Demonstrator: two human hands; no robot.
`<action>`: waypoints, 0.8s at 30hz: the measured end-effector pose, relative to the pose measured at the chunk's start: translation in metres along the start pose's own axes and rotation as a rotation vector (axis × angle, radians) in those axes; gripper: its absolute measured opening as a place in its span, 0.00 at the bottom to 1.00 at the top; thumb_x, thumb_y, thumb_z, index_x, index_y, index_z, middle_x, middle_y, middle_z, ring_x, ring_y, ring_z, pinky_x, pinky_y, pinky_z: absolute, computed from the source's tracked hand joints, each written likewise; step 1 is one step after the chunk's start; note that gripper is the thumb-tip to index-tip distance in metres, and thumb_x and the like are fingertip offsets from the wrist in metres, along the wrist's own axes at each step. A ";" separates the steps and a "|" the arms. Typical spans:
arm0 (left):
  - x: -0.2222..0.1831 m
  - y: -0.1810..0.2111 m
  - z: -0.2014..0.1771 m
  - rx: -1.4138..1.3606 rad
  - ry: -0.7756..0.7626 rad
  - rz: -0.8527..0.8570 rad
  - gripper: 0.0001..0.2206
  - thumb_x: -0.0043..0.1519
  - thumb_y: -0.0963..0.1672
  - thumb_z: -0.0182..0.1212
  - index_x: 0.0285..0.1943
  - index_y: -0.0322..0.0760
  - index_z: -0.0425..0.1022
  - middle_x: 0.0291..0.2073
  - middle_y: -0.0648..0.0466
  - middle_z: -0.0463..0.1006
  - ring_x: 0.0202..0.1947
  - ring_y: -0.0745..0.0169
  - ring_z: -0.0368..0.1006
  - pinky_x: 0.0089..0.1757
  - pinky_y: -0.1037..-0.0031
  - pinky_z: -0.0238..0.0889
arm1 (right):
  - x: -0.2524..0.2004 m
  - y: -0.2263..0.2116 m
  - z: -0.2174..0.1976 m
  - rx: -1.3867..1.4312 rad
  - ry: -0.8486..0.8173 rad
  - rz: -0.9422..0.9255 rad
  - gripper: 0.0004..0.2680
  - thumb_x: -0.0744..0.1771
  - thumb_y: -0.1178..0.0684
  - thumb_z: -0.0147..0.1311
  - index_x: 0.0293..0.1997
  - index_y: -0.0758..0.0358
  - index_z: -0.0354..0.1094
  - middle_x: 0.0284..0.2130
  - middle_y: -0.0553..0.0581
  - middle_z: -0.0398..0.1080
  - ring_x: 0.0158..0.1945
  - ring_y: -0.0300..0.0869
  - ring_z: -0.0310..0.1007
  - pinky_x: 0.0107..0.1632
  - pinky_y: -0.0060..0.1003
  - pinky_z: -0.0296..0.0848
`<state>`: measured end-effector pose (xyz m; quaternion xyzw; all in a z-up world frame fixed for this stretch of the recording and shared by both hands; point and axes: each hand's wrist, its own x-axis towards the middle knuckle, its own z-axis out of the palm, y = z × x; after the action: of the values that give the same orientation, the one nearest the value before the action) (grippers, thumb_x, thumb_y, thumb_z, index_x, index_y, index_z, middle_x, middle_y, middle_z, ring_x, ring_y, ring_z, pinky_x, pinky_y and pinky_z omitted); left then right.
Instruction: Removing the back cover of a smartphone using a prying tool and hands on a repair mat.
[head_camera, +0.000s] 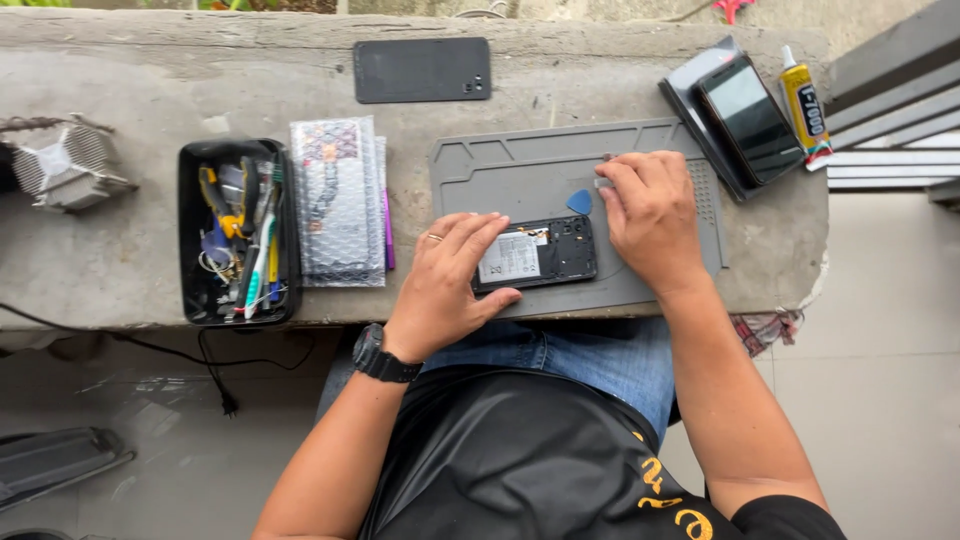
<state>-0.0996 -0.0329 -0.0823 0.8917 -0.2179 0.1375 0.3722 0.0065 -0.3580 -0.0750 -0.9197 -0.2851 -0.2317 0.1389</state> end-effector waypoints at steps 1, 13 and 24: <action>0.000 -0.001 0.001 0.008 0.008 -0.003 0.43 0.58 0.56 0.83 0.84 0.44 0.73 0.71 0.51 0.80 0.72 0.40 0.73 0.68 0.50 0.62 | 0.004 -0.002 -0.003 0.005 0.004 -0.010 0.07 0.77 0.50 0.59 0.62 0.53 0.81 0.52 0.53 0.76 0.60 0.53 0.73 0.62 0.49 0.73; 0.000 0.004 -0.001 0.081 0.032 -0.022 0.42 0.58 0.56 0.84 0.81 0.43 0.72 0.74 0.49 0.79 0.74 0.43 0.73 0.74 0.52 0.59 | 0.070 -0.034 -0.029 0.262 -0.293 -0.110 0.03 0.71 0.53 0.73 0.46 0.52 0.83 0.46 0.54 0.80 0.51 0.55 0.70 0.64 0.49 0.67; -0.014 -0.011 0.021 0.159 0.261 -0.020 0.26 0.63 0.59 0.66 0.37 0.32 0.82 0.29 0.44 0.81 0.37 0.32 0.81 0.47 0.48 0.72 | 0.163 -0.290 0.030 0.814 -0.254 -0.312 0.06 0.74 0.58 0.68 0.51 0.46 0.86 0.37 0.47 0.84 0.40 0.45 0.84 0.49 0.39 0.82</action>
<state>-0.1046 -0.0375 -0.1093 0.8950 -0.1470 0.2653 0.3271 -0.0345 -0.0398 0.0179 -0.7573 -0.5031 -0.0041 0.4164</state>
